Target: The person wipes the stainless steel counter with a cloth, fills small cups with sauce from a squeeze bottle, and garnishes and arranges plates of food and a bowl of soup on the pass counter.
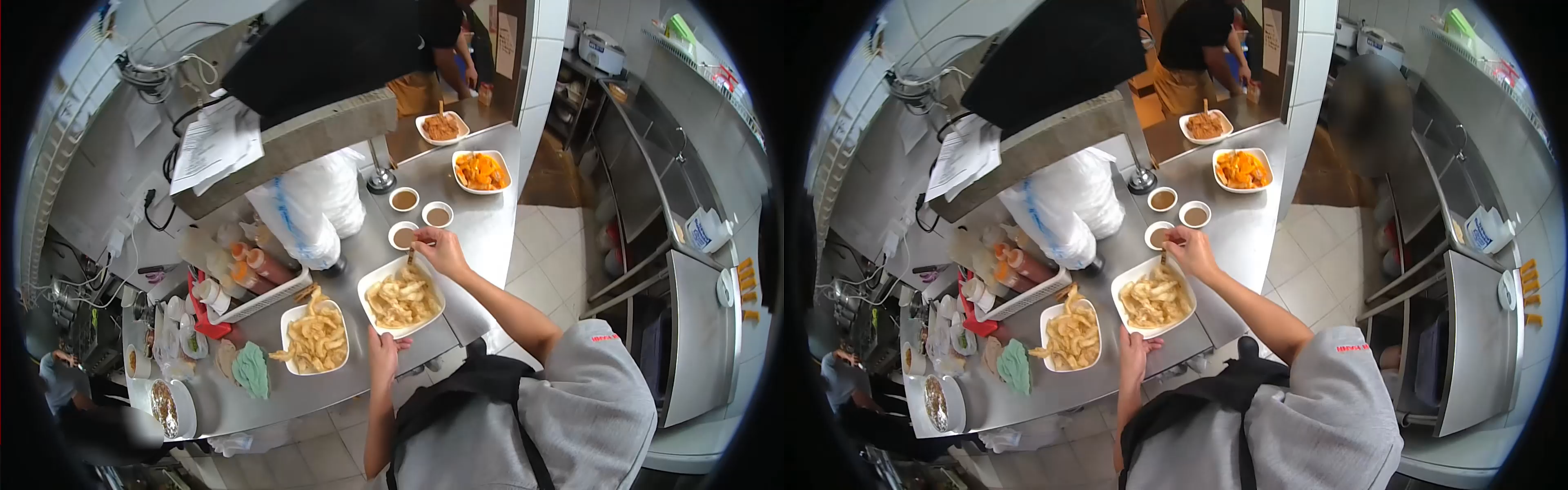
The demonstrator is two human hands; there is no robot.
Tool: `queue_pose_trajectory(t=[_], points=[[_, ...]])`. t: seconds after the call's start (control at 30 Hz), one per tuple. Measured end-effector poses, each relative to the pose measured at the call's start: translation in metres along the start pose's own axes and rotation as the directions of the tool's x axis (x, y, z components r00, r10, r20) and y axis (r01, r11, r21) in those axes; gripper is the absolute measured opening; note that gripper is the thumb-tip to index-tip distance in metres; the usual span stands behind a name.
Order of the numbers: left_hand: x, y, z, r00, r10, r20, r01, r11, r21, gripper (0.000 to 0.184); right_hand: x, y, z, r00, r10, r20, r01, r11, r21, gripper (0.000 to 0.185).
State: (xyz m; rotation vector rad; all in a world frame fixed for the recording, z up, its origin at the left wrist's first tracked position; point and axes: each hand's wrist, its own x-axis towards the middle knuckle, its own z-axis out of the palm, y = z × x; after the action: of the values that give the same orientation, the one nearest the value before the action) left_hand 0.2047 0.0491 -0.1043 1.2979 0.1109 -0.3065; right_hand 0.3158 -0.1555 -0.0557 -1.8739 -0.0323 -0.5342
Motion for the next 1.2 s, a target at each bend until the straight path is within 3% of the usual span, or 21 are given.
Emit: queue_pose_trajectory(t=[0.03, 0.1, 0.17, 0.23, 0.27, 0.37, 0.43, 0.57, 0.6, 0.7, 0.8, 1.1, 1.2], points=[[-0.001, 0.001, 0.003, 1.0, 0.007, -0.028, -0.007, 1.0, 0.022, 0.025, 0.001, 0.0, -0.008, 1.0, -0.008, 0.02, 0.007, 1.0, 0.028, 0.022], [-0.005, 0.004, 0.01, 0.999, 0.005, -0.054, -0.004, 1.0, 0.023, 0.026, 0.01, 0.015, -0.04, 0.992, 0.041, -0.117, -0.054, 0.993, -0.103, 0.03], [-0.013, 0.005, 0.019, 0.998, -0.005, -0.056, 0.005, 1.0, 0.006, 0.027, 0.034, 0.072, -0.076, 0.874, 0.413, -0.257, -0.295, 0.87, 0.395, 0.04], [-0.015, 0.008, 0.035, 1.0, -0.022, -0.019, 0.022, 0.999, 0.031, 0.029, 0.062, 0.102, -0.112, 0.708, 0.674, -0.211, -0.42, 0.641, 0.643, 0.044], [-0.014, 0.011, 0.045, 1.0, -0.029, 0.007, 0.029, 0.999, 0.027, 0.029, 0.074, 0.115, -0.124, 0.699, 0.703, -0.131, -0.399, 0.534, 0.745, 0.045], [0.006, 0.01, 0.082, 0.993, -0.089, 0.082, 0.083, 0.994, 0.066, 0.029, 0.097, 0.145, -0.143, 0.766, 0.641, -0.052, -0.347, 0.48, 0.806, 0.043], [0.023, 0.003, 0.109, 0.987, -0.112, 0.116, 0.108, 0.993, 0.038, 0.029, 0.106, 0.154, -0.147, 0.733, 0.677, -0.065, -0.395, 0.502, 0.77, 0.029], [0.062, -0.018, 0.156, 0.982, -0.121, 0.145, 0.112, 0.992, 0.064, 0.028, 0.118, 0.162, -0.154, 0.709, 0.68, -0.188, -0.402, 0.609, 0.684, 0.028], [0.069, -0.02, 0.165, 0.98, -0.118, 0.158, 0.109, 0.992, 0.065, 0.028, 0.122, 0.165, -0.157, 0.686, 0.705, -0.181, -0.411, 0.58, 0.704, 0.029], [0.082, -0.02, 0.184, 0.981, -0.136, 0.135, 0.126, 0.989, 0.079, 0.028, 0.133, 0.133, -0.176, 0.688, 0.726, 0.0, -0.529, 0.501, 0.685, 0.028], [0.091, -0.021, 0.195, 0.982, -0.141, 0.128, 0.13, 0.987, 0.094, 0.029, 0.146, 0.159, -0.178, 0.693, 0.719, 0.048, -0.581, 0.518, 0.628, 0.026], [0.11, -0.027, 0.213, 0.993, -0.103, 0.053, 0.1, 0.993, 0.063, 0.032, 0.175, 0.179, -0.165, 0.769, 0.612, 0.185, -0.554, 0.494, 0.67, 0.025], [0.115, -0.021, 0.217, 0.985, -0.15, 0.082, 0.143, 0.986, 0.088, 0.033, 0.18, 0.177, -0.167, 0.748, 0.624, 0.225, -0.583, 0.457, 0.672, 0.027]])
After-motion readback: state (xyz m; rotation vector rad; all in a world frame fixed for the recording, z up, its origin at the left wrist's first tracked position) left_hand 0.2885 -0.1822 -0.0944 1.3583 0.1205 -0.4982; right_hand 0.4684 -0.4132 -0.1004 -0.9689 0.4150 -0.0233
